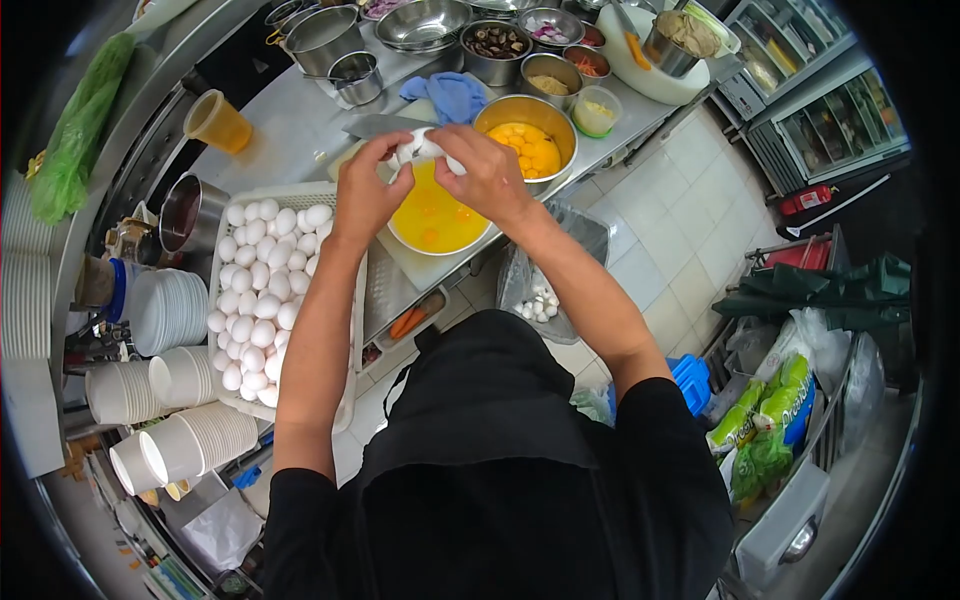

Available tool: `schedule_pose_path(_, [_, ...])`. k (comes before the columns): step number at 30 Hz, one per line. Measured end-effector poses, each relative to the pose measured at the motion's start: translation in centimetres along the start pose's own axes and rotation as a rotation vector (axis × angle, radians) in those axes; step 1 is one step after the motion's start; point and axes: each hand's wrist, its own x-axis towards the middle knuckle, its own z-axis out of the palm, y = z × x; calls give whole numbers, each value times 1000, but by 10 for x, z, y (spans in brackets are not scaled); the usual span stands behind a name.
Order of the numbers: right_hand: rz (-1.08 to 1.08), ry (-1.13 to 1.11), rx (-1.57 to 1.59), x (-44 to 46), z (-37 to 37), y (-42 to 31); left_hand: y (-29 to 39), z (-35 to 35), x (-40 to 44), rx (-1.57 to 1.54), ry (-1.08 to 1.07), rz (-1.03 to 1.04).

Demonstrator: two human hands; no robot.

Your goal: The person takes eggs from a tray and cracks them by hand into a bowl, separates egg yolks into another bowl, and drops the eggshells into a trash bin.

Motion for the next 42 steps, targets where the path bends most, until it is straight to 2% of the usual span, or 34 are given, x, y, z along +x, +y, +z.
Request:
schedule_pose_path(4, [19,-15,12,11,-10,-3,15,-4,9,-11,29,22])
schedule_pose_path(7, [74,61,98,6,-13,-3,25,1,6,-120,3,36])
schedule_pose_path(9, [361,56,245,-8,-27,-5,37,-4,1,-120,8,33])
schedule_pose_path(12, [931,60,492,-50,-72,3,27,-43,-17,-24,17,8])
schedule_pose_path(13, [1072,78,578,-66,-95,3,14,-63,-26,2,2,-105])
schedule_pose_path(15, [1061,8,414,-121,-132,35,-8,-104,-47,166,-78,-327])
schedule_pose_path(17, [1216,-181,65,-156,-163,40,-20,-132,-73,441,-257,-545])
schedule_pose_path(18, [1217,-184,68,-166,-171,42,-25,-138,-85,540,-388,-622])
schedule_pose_path(20, [1447,26,155,-178,-180,43,-37,-136,-111,689,-618,-705])
schedule_pose_path(23, [1332,0,215,-157,-161,34,-61,-111,-142,834,-773,-701])
schedule_pose_path(24, [1298,-12,344,-159,-150,41,-67,-107,-146,842,-775,-702])
schedule_pose_path(28, [1119,71,1043,-122,-94,18,-60,-113,-125,598,-547,-740])
schedule_pose_path(30, [977,28,896,-84,-62,-16,-52,-108,-110,320,-339,-755])
schedule_pose_path(31, [801,48,820,-76,-43,-25,-48,-100,-104,321,-341,-748])
schedule_pose_path(33, [618,115,850,-47,-20,-58,-32,-69,-90,-293,-111,-683])
schedule_pose_path(36, [216,95,366,-24,3,-73,-24,-35,-77,-385,-90,-607])
schedule_pose_path(37, [77,81,352,-17,14,-71,-24,-28,-73,-386,-90,-601])
schedule_pose_path(39, [265,-232,434,-22,25,-68,-25,-20,-67,-239,-98,-486])
schedule_pose_path(42, [218,-28,321,-24,24,-60,-32,-16,-64,-308,-85,-516])
